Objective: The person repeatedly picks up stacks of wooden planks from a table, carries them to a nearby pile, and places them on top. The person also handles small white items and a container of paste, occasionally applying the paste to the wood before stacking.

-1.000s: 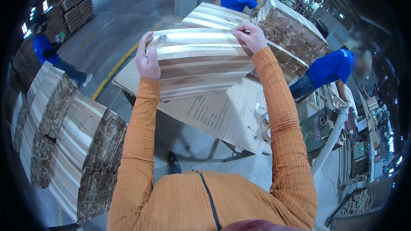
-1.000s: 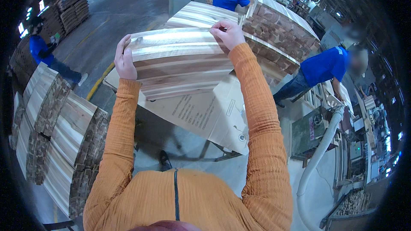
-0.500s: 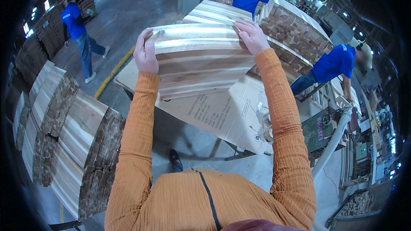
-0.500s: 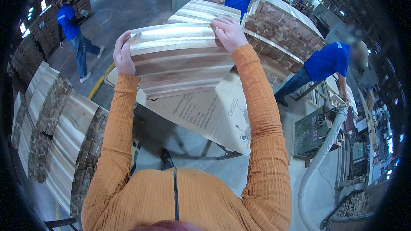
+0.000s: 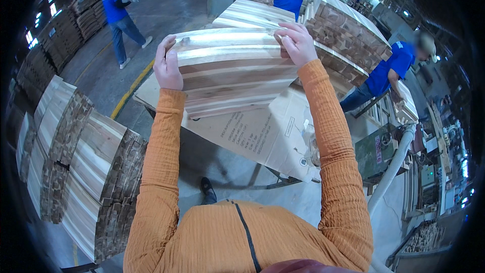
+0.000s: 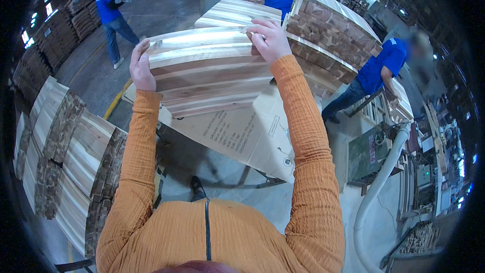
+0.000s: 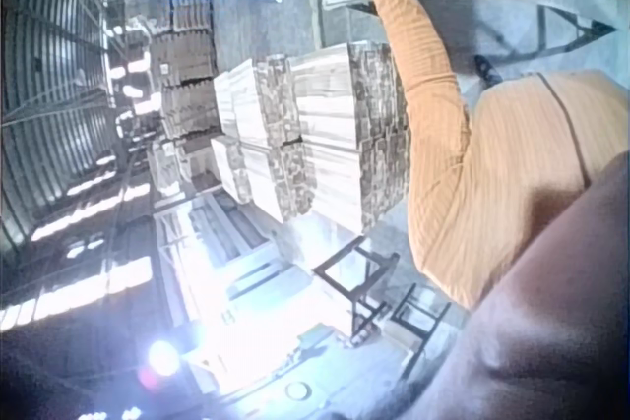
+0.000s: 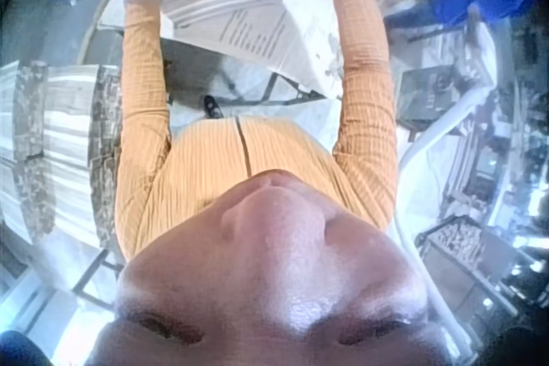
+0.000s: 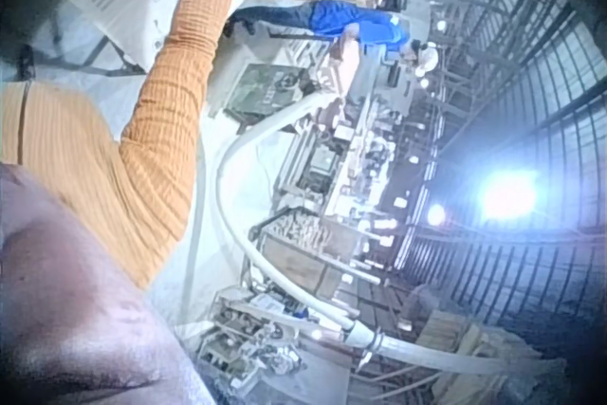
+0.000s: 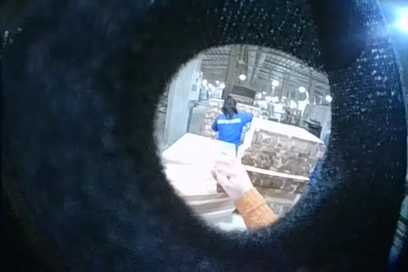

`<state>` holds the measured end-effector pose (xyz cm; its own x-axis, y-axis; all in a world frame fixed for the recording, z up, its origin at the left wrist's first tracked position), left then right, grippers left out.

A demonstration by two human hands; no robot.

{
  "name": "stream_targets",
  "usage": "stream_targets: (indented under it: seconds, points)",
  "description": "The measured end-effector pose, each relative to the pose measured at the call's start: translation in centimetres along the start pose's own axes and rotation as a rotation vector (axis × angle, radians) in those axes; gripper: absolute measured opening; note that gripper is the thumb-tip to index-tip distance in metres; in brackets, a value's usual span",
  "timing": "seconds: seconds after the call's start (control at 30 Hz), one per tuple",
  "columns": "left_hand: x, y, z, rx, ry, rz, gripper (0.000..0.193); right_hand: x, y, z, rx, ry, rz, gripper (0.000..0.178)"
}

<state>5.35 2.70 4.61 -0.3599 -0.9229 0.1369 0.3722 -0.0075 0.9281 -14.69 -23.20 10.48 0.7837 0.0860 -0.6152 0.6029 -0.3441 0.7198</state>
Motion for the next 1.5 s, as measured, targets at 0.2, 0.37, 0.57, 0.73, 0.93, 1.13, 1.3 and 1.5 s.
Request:
stream_targets:
  seconds: [0.2, 0.37, 0.57, 0.73, 0.93, 1.13, 1.3, 1.5]
  points:
    - [-0.2, -0.2, 0.0, 0.004, 0.004, 0.008, 0.037, 0.5, -0.1, -0.1, 0.049, -0.162, 0.032, 0.034]
    - [0.1, -0.2, 0.0, 0.004, 0.006, -0.005, 0.037, -0.1, -0.2, 1.0, 0.043, -0.174, -0.093, 0.041]
    - [-0.2, -0.1, 0.3, 0.001, 0.044, -0.003, 0.038, 0.5, -0.8, 0.8, 0.119, -0.379, -0.169, 0.045]
    - [0.2, -0.2, 0.5, -0.004, 0.000, -0.007, 0.038, -0.3, -0.9, 1.4, 0.093, -0.241, -0.135, 0.045]
    - [-0.5, -0.4, 0.6, -0.011, 0.044, -0.013, 0.040, -0.2, -1.4, -0.2, -0.016, -0.364, -0.132, 0.042]
    - [-0.2, -0.7, 0.7, -0.015, 0.001, -0.030, 0.041, -0.7, -2.0, 0.8, 0.050, -0.283, 0.016, 0.039]
    - [-0.7, -0.8, 0.6, -0.110, -0.082, -0.048, 0.045, -0.9, -2.3, 0.6, -0.036, -0.271, -0.012, 0.038]
    - [-0.1, -0.7, 1.2, -0.165, -0.149, -0.047, 0.050, -0.7, -2.0, 0.0, -0.018, -0.235, 0.022, 0.036]
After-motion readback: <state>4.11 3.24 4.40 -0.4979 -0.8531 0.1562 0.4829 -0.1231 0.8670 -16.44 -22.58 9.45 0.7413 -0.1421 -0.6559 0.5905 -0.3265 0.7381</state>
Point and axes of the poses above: each hand's wrist, its own y-axis towards the middle knuckle, its own x-axis out of the palm, z = x × y, the point moved 2 cm from there along y, towards the middle knuckle, and after that the axes turned 14 degrees about x, right-handed, at the moved point
